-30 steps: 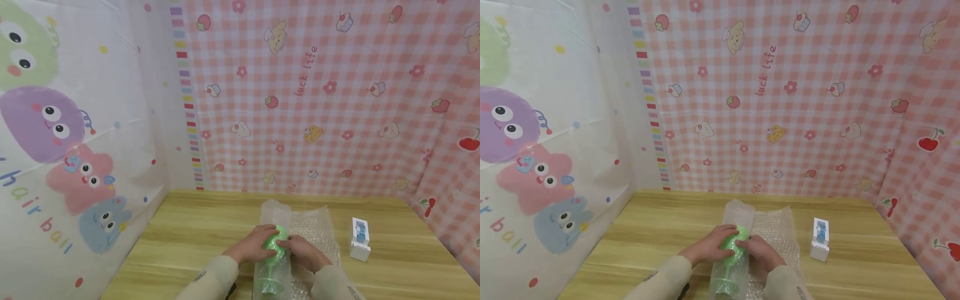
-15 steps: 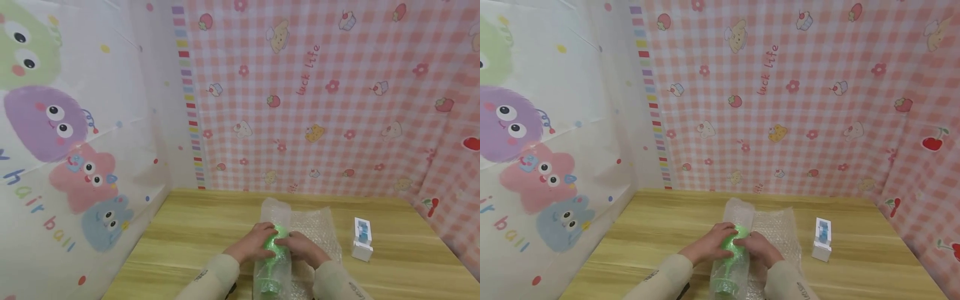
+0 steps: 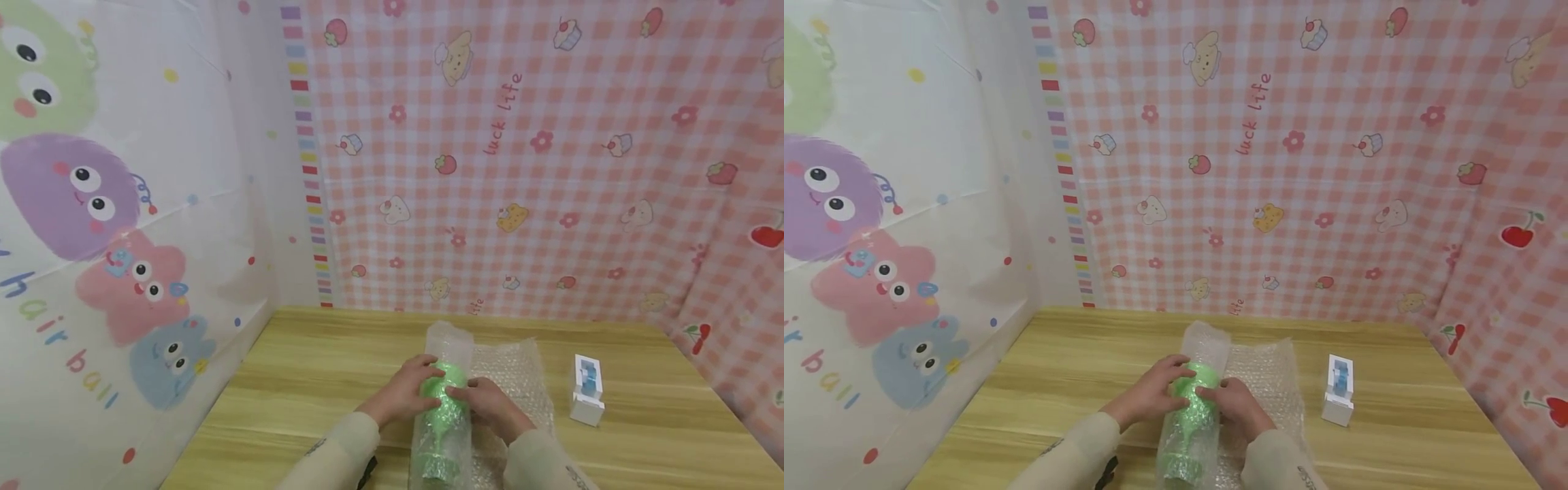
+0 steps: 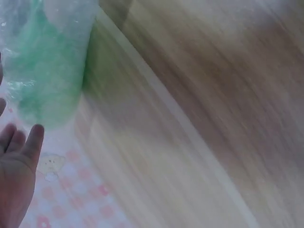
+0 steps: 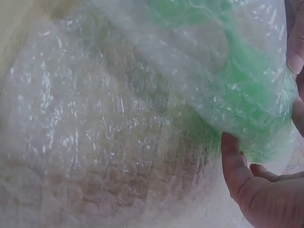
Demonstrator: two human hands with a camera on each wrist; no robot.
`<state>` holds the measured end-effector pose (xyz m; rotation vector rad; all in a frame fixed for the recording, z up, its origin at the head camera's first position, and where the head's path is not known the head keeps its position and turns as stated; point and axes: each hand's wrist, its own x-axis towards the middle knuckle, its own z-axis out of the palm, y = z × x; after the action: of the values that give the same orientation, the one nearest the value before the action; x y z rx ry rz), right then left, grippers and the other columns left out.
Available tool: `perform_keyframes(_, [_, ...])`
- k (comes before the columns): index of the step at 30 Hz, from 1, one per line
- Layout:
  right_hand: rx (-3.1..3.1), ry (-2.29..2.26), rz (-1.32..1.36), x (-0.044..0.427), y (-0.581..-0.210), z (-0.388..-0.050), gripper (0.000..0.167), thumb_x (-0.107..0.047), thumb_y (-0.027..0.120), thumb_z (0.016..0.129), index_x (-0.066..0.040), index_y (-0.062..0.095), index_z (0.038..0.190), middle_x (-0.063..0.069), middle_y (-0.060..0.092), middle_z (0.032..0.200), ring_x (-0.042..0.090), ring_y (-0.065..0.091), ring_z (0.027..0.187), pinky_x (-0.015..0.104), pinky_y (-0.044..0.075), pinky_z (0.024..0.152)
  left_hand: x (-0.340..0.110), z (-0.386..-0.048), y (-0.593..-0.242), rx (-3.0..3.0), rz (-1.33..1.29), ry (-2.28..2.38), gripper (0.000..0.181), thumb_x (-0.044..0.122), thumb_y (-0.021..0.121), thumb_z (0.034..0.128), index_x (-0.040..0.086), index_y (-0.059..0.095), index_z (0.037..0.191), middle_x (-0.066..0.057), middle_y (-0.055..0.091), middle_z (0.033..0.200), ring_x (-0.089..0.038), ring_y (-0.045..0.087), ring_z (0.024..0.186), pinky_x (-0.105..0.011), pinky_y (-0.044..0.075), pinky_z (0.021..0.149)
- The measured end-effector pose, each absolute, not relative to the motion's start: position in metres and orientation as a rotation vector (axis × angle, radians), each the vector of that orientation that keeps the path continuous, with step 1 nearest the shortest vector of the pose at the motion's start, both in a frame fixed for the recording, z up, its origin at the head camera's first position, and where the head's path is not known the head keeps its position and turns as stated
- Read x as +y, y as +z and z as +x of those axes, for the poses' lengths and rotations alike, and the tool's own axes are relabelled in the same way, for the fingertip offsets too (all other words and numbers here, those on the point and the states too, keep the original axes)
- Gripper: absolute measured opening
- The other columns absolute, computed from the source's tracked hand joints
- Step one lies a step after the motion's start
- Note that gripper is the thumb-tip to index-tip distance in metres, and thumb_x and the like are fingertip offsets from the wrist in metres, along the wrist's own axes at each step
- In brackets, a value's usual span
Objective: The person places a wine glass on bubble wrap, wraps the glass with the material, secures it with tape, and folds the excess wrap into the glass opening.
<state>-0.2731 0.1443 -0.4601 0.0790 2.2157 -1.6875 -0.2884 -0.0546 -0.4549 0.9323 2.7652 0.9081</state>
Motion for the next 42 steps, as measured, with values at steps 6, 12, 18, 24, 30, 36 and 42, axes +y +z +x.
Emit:
perform_keyframes(6, [2.187, -1.693, 0.108, 0.145, -0.460, -0.275, 0.067, -0.028, 0.066, 0.096, 0.022, 0.041, 0.134, 0.029, 0.058, 0.126, 0.041, 0.058, 0.116, 0.055, 0.048, 0.097, -0.060, -0.290, -0.455, 2.712, 0.961, 0.905, 0.051, 0.023, 0.071, 0.0916, 0.010, 0.057, 0.139, -0.011, 0.038, 0.154, -0.032, 0.036, 0.141, -0.050, 0.032, 0.114])
perform_keyframes(12, [2.140, -1.761, 0.084, 0.144, -0.468, -0.277, 0.053, -0.022, 0.061, 0.099, 0.020, 0.049, 0.128, 0.019, 0.066, 0.114, 0.035, 0.064, 0.107, 0.051, 0.050, 0.095, -0.060, -0.289, -0.453, 2.690, 0.933, 0.910, 0.055, 0.026, 0.073, 0.0902, 0.014, 0.056, 0.141, -0.007, 0.034, 0.157, -0.028, 0.031, 0.144, -0.049, 0.029, 0.116])
perform_keyframes(18, [2.158, -1.737, 0.080, 0.144, -0.476, -0.280, 0.055, -0.024, 0.060, 0.099, 0.019, 0.048, 0.131, 0.020, 0.066, 0.117, 0.033, 0.064, 0.107, 0.054, 0.047, 0.099, -0.056, -0.291, -0.454, 2.728, 0.945, 0.838, 0.054, 0.026, 0.073, 0.0899, 0.015, 0.056, 0.140, -0.006, 0.036, 0.156, -0.026, 0.032, 0.143, -0.045, 0.032, 0.115])
perform_keyframes(24, [2.266, -1.669, 0.074, 0.150, -0.471, -0.277, 0.058, -0.026, 0.064, 0.096, 0.019, 0.050, 0.129, 0.019, 0.068, 0.109, 0.032, 0.067, 0.099, 0.051, 0.051, 0.094, -0.044, -0.290, -0.449, 2.804, 0.976, 0.653, 0.052, 0.024, 0.076, 0.0881, 0.013, 0.059, 0.135, -0.008, 0.040, 0.152, -0.024, 0.033, 0.142, -0.036, 0.035, 0.113])
perform_keyframes(30, [2.334, -1.649, 0.071, 0.147, -0.463, -0.272, 0.053, -0.029, 0.069, 0.091, 0.014, 0.056, 0.120, 0.011, 0.066, 0.101, 0.024, 0.066, 0.091, 0.043, 0.057, 0.080, -0.033, -0.286, -0.445, 2.829, 1.020, 0.574, 0.050, 0.022, 0.076, 0.0868, 0.010, 0.060, 0.133, -0.009, 0.041, 0.150, -0.024, 0.033, 0.141, -0.032, 0.037, 0.112])
perform_keyframes(36, [2.257, -1.710, -0.034, 0.147, -0.463, -0.270, 0.052, -0.024, 0.065, 0.095, 0.017, 0.053, 0.125, 0.013, 0.069, 0.105, 0.027, 0.066, 0.097, 0.047, 0.055, 0.088, -0.037, -0.290, -0.448, 2.750, 1.000, 0.786, 0.054, 0.017, 0.072, 0.0902, 0.010, 0.053, 0.141, -0.008, 0.043, 0.151, -0.025, 0.036, 0.141, -0.038, 0.033, 0.115])
perform_keyframes(42, [2.167, -1.769, -0.037, 0.152, -0.467, -0.270, 0.052, -0.021, 0.064, 0.096, 0.019, 0.050, 0.126, 0.013, 0.069, 0.102, 0.024, 0.067, 0.094, 0.047, 0.055, 0.088, -0.043, -0.292, -0.448, 2.703, 0.956, 0.909, 0.046, 0.017, 0.073, 0.0895, 0.013, 0.061, 0.133, -0.006, 0.041, 0.153, -0.027, 0.034, 0.142, -0.045, 0.032, 0.115])
